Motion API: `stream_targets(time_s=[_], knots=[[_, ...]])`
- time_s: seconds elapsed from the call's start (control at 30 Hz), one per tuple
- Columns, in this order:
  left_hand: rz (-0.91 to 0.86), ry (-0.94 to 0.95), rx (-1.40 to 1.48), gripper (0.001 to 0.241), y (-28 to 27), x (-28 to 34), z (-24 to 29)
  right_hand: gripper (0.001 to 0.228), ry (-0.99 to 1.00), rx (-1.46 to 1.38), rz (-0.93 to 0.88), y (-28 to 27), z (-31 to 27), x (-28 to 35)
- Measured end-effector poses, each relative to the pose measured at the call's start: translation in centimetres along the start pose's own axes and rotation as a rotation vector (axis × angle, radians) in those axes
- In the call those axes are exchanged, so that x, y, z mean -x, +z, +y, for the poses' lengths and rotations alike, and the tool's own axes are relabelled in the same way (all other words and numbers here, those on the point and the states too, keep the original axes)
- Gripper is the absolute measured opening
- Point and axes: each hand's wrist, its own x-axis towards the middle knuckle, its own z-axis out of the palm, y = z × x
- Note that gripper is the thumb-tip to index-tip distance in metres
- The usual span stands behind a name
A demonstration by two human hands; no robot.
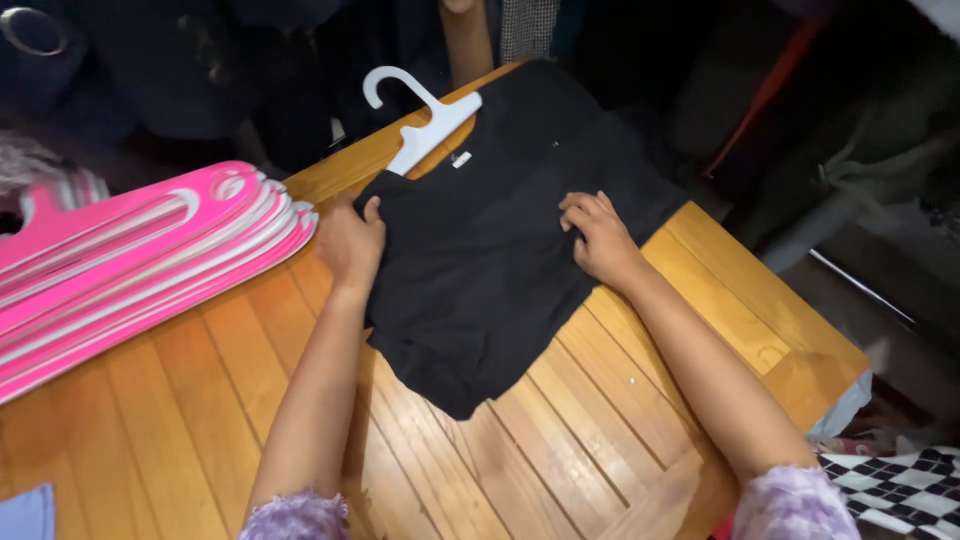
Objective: The person folds a black t-shirt on a wooden table and places it on a white hanger. They smooth the shirt and then pick up a floral-patterned shirt from a pile of clothes to begin folding it.
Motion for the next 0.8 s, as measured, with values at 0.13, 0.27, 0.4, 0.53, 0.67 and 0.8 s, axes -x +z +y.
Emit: stream_targets(time_s=[0.13, 0.27, 0.4, 0.53, 0.67, 0.8], knots=[[0.001, 0.036, 0.024, 0.032, 0.9, -3.3, 2.2, 0.03, 0.007, -0.005, 0.037, 0.8, 2.6, -2.9], [0.106, 0.207, 0.192, 0.025, 3.2, -7.2, 2.9, 0.031, 0.066, -0.039, 0.084, 0.9, 3.4, -4.7], [0.232, 0.449, 0.258, 0.017, 3.3, -7.7, 3.2, 0.04, 0.103, -0.079, 0.07, 0.0, 2.2, -4.8], [0.171, 0.739, 0.24, 0.015, 0.4, -0.2, 6.8, 0.043, 0.067, -0.034, 0.075, 0.3, 2.4, -4.8], [-0.14, 0.663, -0.023, 0.052, -0.7, 5.9, 7.0, 0.041, 0.071, -0.001, 0.081, 0.9, 2.9, -4.4], [-0.272, 0.609, -0.199, 0.061, -0.5, 4.9, 6.9, 0.041, 0.102, 0.001, 0.065, 1.1, 2.9, -4.3]])
